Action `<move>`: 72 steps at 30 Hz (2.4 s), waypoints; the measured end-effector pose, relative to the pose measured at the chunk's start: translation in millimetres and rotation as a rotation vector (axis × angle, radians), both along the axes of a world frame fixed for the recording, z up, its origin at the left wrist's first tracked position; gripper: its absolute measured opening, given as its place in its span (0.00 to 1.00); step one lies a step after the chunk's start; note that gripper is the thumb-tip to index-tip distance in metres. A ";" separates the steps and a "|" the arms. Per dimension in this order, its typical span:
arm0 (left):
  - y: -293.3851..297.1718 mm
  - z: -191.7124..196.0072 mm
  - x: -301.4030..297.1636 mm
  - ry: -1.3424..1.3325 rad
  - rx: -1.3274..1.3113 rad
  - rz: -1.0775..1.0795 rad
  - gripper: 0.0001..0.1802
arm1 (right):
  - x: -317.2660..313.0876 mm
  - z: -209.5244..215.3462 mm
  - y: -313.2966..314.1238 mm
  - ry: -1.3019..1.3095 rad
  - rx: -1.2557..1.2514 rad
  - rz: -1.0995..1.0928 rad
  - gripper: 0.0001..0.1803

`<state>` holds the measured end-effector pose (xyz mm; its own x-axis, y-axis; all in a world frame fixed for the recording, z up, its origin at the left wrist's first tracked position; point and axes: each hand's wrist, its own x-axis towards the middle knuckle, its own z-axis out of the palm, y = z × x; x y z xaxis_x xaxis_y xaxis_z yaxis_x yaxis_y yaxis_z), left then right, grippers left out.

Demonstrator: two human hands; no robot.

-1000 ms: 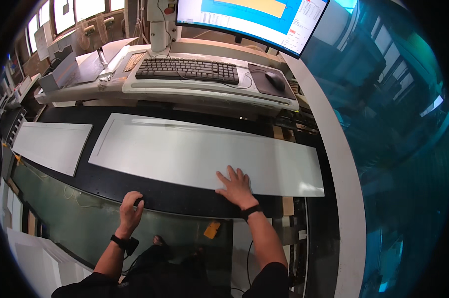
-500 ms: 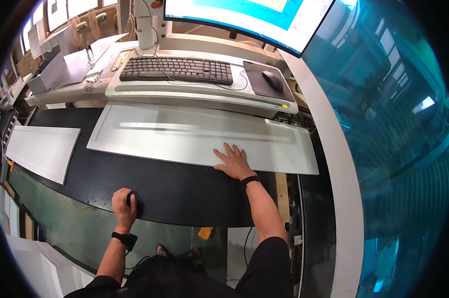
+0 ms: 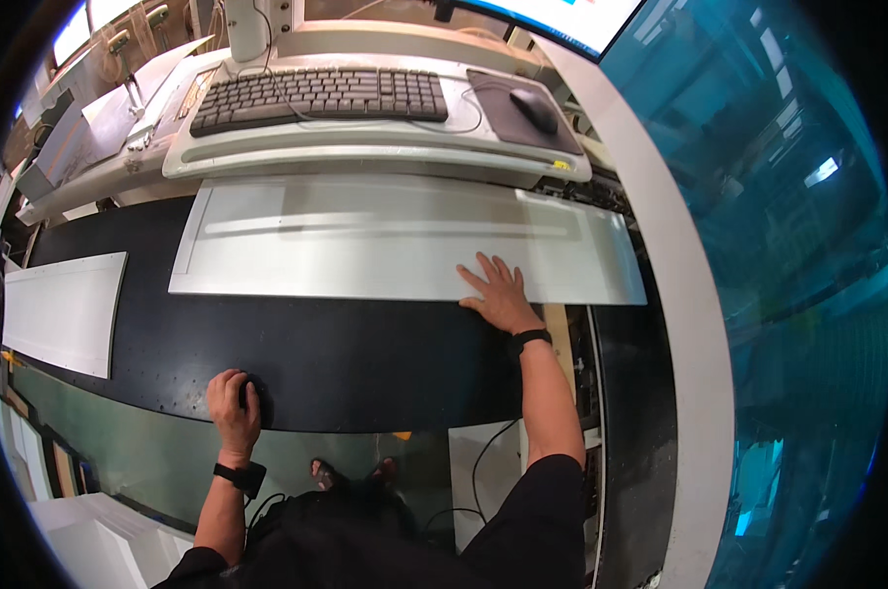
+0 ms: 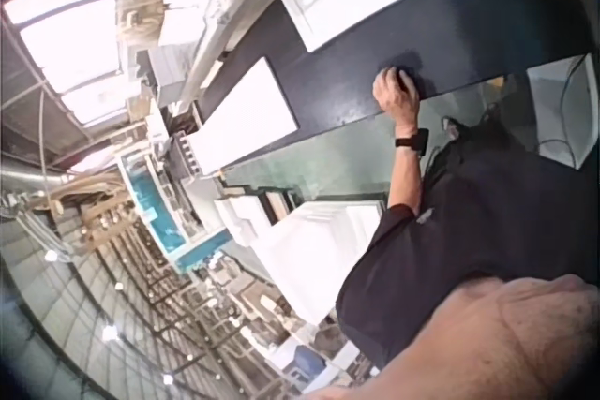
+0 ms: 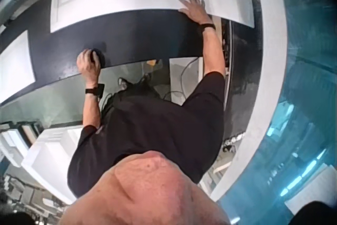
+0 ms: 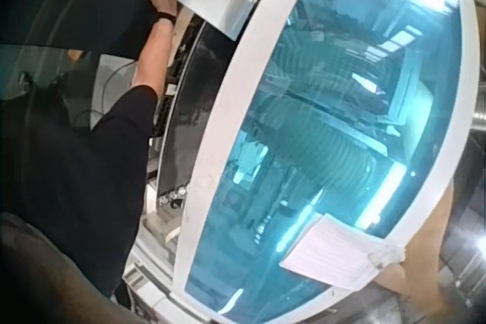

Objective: Trimming and processing white furniture panels at an industrial edge-banding station.

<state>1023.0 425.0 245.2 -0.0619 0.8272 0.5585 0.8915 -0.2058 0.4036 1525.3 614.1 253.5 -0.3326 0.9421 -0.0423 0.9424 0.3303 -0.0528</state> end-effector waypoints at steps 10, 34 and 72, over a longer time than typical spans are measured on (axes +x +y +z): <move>11.6 -6.0 0.1 0.048 -0.001 -0.053 0.11 | 12.5 -3.7 13.2 0.013 0.076 0.024 0.37; 3.1 -8.4 2.6 0.021 -0.036 -0.010 0.11 | 5.7 -1.1 0.0 0.028 0.036 -0.006 0.36; -192.2 -30.8 -209.3 -0.586 -0.569 -0.205 0.14 | -608.3 47.7 -260.5 0.808 -0.432 1.163 0.21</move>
